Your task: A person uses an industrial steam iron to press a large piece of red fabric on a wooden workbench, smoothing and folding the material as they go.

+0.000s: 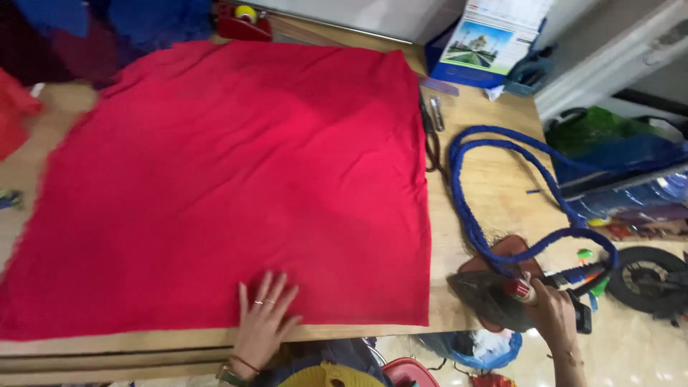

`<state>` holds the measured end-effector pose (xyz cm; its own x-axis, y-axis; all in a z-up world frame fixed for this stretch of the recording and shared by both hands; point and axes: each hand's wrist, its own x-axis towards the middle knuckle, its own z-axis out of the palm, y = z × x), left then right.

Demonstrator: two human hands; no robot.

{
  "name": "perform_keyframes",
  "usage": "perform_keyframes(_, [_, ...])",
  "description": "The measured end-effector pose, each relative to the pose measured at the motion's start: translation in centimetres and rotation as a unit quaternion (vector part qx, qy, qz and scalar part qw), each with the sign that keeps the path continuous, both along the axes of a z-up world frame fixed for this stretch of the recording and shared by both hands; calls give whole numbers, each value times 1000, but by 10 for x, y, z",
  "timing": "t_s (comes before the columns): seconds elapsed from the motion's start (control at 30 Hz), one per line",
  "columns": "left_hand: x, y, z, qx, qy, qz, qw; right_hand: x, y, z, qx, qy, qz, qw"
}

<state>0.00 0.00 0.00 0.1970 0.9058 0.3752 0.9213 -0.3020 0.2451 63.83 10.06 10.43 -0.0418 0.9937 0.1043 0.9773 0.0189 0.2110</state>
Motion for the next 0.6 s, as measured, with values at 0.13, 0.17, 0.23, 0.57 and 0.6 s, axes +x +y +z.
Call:
perform_keyframes(0.13, [-75,-6,-7,30,12,140,990,-36,-4,16,-62,-3,-144,988])
perform_keyframes(0.17, [-103,-10,-13,39,25,203,978,-39,-8,15,-29,-38,-122,991])
perform_keyframes(0.23, [-163,-19,-26,48,39,274,960,-67,-7,16,5,-72,-91,993])
perform_keyframes(0.57, [-348,-29,-37,34,93,515,851,-226,15,-102,-59,426,-58,901])
perform_keyframes(0.6, [-349,-27,-31,28,160,527,834,-217,20,-129,-26,414,-67,908])
